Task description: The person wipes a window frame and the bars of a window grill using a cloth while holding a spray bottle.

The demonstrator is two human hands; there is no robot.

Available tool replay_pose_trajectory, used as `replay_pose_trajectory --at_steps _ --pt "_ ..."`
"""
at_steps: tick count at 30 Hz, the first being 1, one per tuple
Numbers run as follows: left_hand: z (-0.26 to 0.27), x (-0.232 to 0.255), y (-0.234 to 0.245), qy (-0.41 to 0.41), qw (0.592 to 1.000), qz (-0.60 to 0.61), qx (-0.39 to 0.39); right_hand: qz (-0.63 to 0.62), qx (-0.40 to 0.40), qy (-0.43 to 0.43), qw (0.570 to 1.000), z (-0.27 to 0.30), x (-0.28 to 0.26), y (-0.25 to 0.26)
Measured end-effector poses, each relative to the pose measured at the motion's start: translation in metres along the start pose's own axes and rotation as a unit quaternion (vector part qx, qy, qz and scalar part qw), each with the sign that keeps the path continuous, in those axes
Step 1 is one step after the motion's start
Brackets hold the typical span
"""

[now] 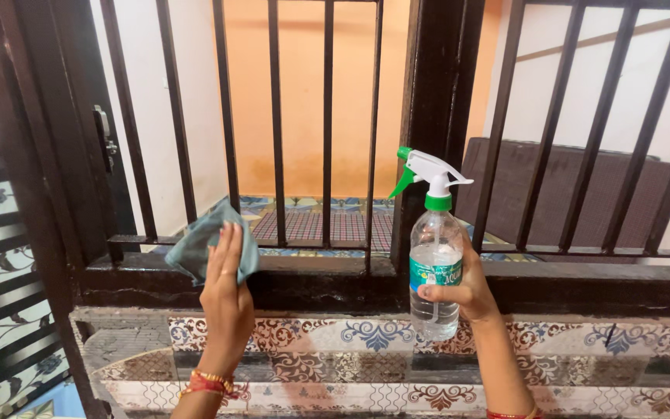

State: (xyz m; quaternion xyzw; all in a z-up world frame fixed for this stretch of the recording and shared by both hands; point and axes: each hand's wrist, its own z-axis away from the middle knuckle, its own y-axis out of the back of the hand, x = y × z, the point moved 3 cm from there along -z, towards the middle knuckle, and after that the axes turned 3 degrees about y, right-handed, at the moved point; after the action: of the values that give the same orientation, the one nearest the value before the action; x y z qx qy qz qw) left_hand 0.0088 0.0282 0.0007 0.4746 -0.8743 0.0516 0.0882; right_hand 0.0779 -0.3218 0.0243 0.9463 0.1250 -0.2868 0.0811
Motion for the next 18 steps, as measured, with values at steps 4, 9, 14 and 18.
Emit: replay_pose_trajectory --at_steps 4,9,14,18 --pt "-0.017 -0.014 -0.004 -0.012 0.995 -0.101 -0.015 0.001 0.001 -0.001 1.000 0.000 0.000 0.001" --pt "-0.034 -0.040 -0.003 -0.056 0.967 -0.226 -0.102 0.000 0.000 0.012 1.000 0.001 -0.002 0.000" --pt "-0.053 -0.052 0.000 -0.042 0.932 -0.267 -0.242 0.001 0.003 0.021 1.000 0.002 -0.001 0.000" --pt "-0.053 -0.059 -0.003 -0.044 0.942 -0.234 -0.237 -0.014 0.004 0.002 1.000 0.002 0.003 0.000"
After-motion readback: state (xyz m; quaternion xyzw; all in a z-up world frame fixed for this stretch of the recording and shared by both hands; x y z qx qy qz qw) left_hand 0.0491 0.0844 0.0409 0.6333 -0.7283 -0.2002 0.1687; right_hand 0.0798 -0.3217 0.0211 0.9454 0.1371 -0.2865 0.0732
